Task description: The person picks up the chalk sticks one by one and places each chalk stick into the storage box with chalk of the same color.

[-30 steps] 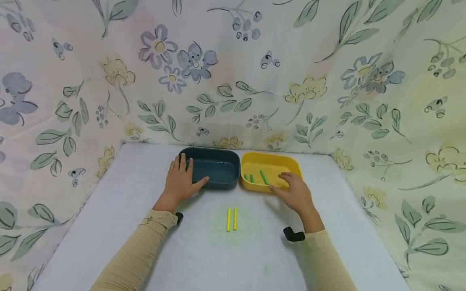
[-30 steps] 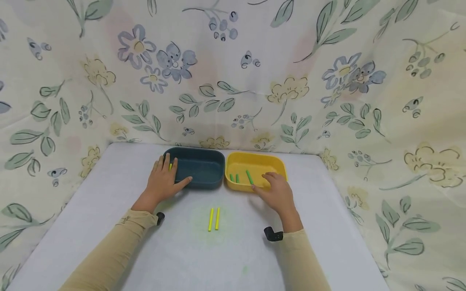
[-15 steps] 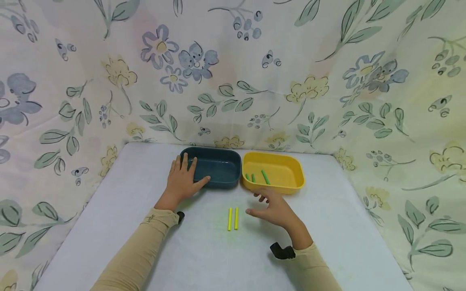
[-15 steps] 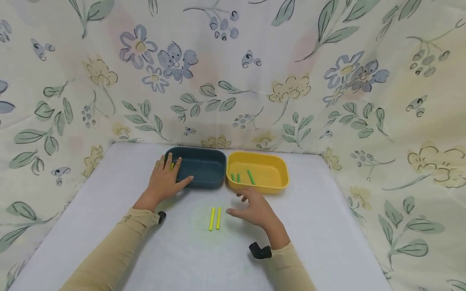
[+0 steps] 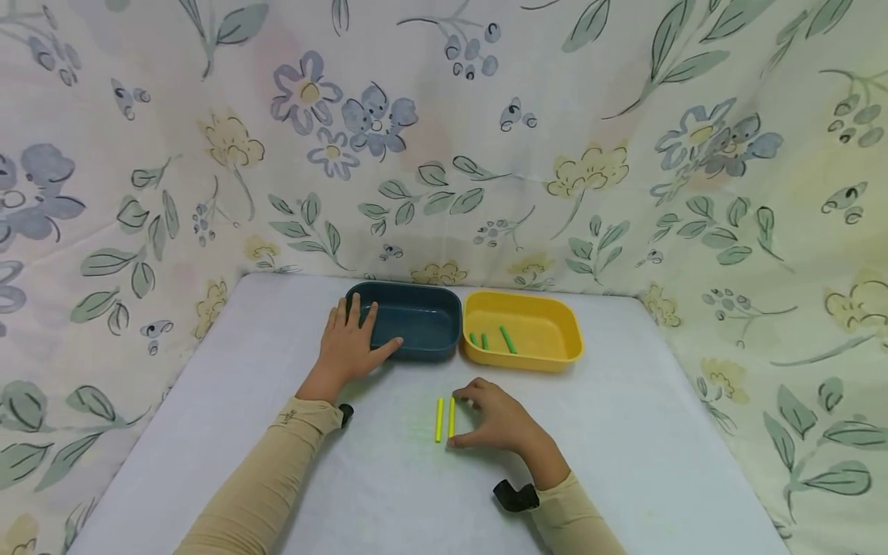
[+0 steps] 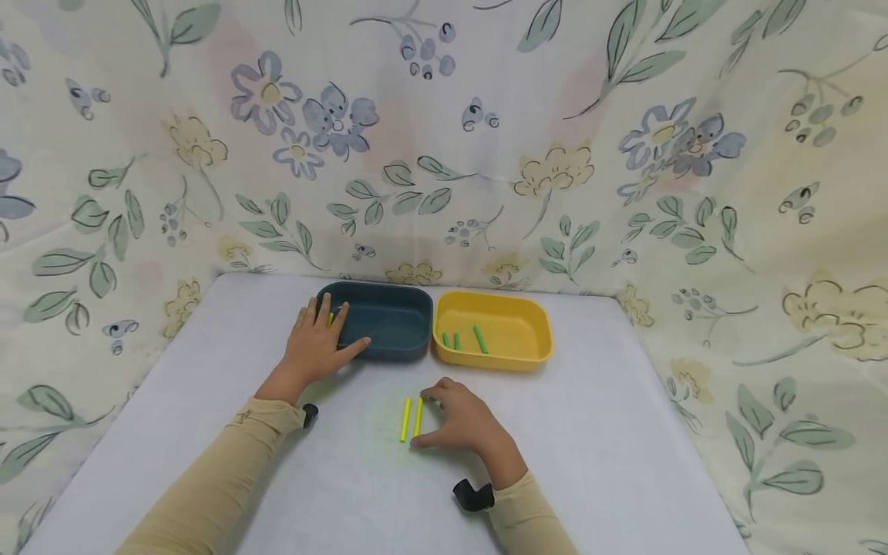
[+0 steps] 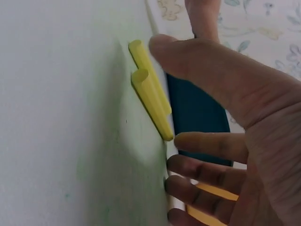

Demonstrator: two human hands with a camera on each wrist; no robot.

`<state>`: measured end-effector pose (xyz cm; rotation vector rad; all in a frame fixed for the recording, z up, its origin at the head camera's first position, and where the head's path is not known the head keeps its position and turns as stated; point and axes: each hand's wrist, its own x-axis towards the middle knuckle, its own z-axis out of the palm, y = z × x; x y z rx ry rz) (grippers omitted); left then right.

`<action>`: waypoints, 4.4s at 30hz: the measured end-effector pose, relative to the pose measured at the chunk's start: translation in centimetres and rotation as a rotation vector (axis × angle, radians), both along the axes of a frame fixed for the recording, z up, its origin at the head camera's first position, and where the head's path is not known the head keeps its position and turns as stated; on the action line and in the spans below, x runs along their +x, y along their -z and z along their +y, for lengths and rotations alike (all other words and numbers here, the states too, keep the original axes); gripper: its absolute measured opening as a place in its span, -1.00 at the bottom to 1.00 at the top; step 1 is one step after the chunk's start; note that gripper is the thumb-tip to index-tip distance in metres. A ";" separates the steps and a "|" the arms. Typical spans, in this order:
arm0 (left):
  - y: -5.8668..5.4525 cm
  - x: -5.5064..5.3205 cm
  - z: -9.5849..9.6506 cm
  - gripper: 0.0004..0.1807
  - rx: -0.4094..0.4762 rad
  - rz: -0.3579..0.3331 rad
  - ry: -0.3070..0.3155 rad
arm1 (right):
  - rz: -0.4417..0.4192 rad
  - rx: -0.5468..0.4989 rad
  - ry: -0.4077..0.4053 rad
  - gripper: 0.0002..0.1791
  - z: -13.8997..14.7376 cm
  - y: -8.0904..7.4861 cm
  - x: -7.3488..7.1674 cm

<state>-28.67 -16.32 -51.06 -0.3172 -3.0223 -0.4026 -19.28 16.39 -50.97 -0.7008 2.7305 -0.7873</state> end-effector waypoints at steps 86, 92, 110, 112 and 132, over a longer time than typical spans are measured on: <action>-0.1 0.3 0.3 0.14 0.015 0.028 -0.011 | 0.450 0.032 0.170 -0.15 -4.6 -3.6 -5.0; 0.0 0.4 0.4 0.13 -0.005 0.053 -0.006 | 0.497 0.078 0.242 -0.13 -4.6 -2.9 -5.8; -0.1 0.5 0.5 0.11 0.021 0.051 -0.007 | 0.473 0.090 0.430 -0.11 -5.1 -1.9 -7.2; 0.0 0.4 0.5 0.11 0.021 0.044 -0.007 | 0.472 0.096 0.430 -0.10 -5.2 -1.8 -7.2; 0.0 0.4 0.5 0.11 0.004 0.060 -0.006 | 0.441 0.112 0.428 -0.10 -5.3 -1.8 -7.2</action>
